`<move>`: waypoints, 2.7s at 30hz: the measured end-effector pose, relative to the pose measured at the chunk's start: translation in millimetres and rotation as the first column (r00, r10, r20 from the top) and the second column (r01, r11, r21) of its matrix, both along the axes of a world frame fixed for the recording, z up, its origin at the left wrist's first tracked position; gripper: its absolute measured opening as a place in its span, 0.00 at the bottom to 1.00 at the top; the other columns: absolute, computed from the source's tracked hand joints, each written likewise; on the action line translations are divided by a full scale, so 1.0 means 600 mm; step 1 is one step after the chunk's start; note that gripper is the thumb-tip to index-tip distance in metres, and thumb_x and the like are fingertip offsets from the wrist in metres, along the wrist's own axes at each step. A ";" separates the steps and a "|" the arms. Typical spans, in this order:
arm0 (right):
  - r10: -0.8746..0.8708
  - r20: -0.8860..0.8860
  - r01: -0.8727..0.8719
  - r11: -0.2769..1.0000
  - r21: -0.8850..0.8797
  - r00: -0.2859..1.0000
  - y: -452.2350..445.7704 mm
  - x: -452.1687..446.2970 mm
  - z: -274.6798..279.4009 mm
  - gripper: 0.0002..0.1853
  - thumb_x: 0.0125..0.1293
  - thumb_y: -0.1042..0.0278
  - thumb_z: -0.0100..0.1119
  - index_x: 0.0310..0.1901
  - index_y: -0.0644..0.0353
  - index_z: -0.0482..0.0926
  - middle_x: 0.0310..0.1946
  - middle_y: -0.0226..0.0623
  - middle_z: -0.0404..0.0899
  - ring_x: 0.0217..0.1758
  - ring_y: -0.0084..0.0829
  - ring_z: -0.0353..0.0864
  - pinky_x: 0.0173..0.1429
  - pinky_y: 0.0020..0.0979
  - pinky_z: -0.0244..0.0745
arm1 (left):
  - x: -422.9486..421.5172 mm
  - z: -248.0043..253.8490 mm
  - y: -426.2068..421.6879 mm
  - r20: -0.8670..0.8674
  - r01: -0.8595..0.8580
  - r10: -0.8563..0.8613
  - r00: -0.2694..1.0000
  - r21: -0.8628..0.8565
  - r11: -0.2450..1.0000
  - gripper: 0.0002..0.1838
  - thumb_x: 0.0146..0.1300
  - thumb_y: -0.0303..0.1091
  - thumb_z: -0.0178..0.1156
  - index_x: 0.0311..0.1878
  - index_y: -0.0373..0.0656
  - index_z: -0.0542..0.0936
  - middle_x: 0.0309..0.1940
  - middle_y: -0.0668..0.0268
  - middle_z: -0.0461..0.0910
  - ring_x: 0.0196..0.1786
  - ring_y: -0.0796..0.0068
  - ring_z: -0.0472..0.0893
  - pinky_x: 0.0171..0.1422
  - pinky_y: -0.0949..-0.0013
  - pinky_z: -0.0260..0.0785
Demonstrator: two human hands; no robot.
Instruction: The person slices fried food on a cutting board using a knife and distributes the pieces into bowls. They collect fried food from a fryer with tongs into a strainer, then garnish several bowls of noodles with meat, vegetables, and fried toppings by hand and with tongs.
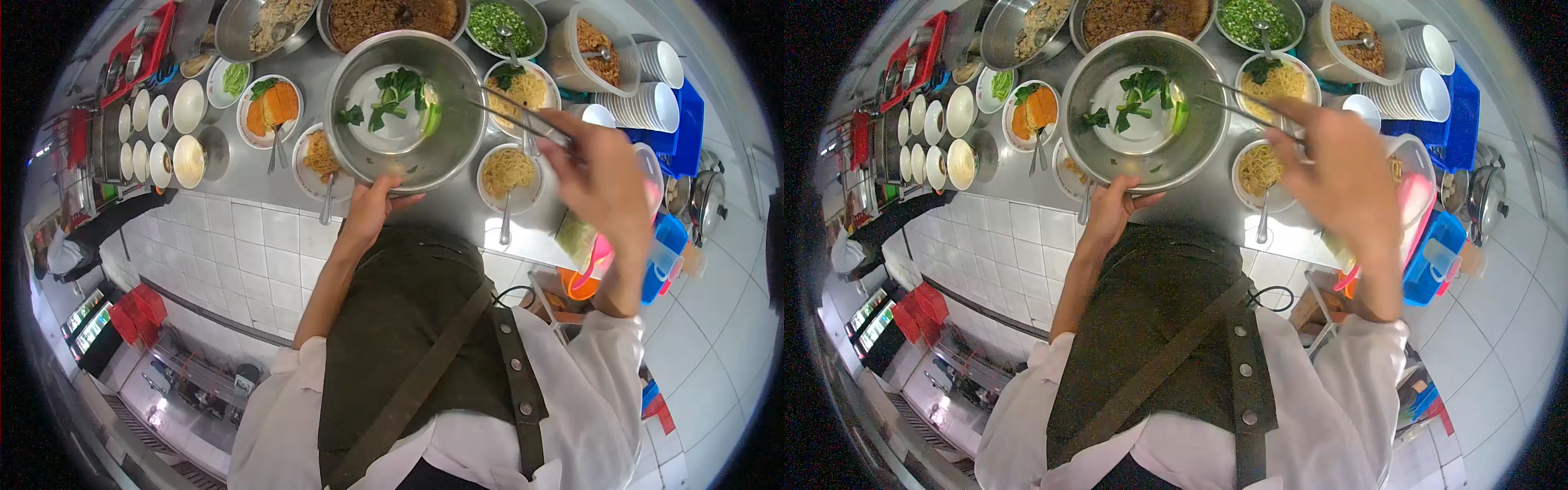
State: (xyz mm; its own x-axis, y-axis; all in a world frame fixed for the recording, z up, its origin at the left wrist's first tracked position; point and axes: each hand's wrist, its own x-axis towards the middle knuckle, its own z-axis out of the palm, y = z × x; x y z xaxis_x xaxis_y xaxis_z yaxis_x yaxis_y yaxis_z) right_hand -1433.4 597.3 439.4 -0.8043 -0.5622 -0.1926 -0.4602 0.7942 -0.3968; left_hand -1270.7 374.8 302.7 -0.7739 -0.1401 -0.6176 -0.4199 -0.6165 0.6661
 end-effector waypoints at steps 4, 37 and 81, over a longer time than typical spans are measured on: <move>-0.117 -0.041 0.117 0.993 0.004 0.992 -0.081 0.040 -0.102 0.15 0.65 0.60 0.57 0.31 0.65 0.80 0.22 0.53 0.81 0.28 0.52 0.83 0.35 0.47 0.79 | -0.003 -0.006 0.021 -0.011 0.031 -0.031 0.999 0.029 0.999 0.18 0.66 0.27 0.49 0.55 0.25 0.71 0.53 0.52 0.77 0.52 0.62 0.81 0.55 0.58 0.81; -0.442 0.130 0.453 0.889 -0.063 0.887 -0.152 0.111 -0.185 0.21 0.71 0.57 0.48 0.29 0.68 0.79 0.25 0.59 0.80 0.32 0.59 0.82 0.41 0.52 0.78 | 0.010 -0.047 0.093 -0.052 0.019 -0.019 0.998 0.013 1.000 0.19 0.67 0.26 0.44 0.59 0.28 0.68 0.55 0.55 0.75 0.54 0.64 0.79 0.53 0.60 0.82; 0.220 -0.188 -0.194 0.970 0.148 0.957 0.062 -0.101 -0.045 0.12 0.69 0.59 0.53 0.46 0.57 0.79 0.24 0.50 0.78 0.32 0.53 0.80 0.35 0.48 0.72 | 0.068 -0.022 -0.022 0.131 0.036 -0.046 0.990 0.082 0.996 0.22 0.65 0.27 0.48 0.60 0.24 0.63 0.55 0.48 0.74 0.53 0.58 0.81 0.51 0.60 0.84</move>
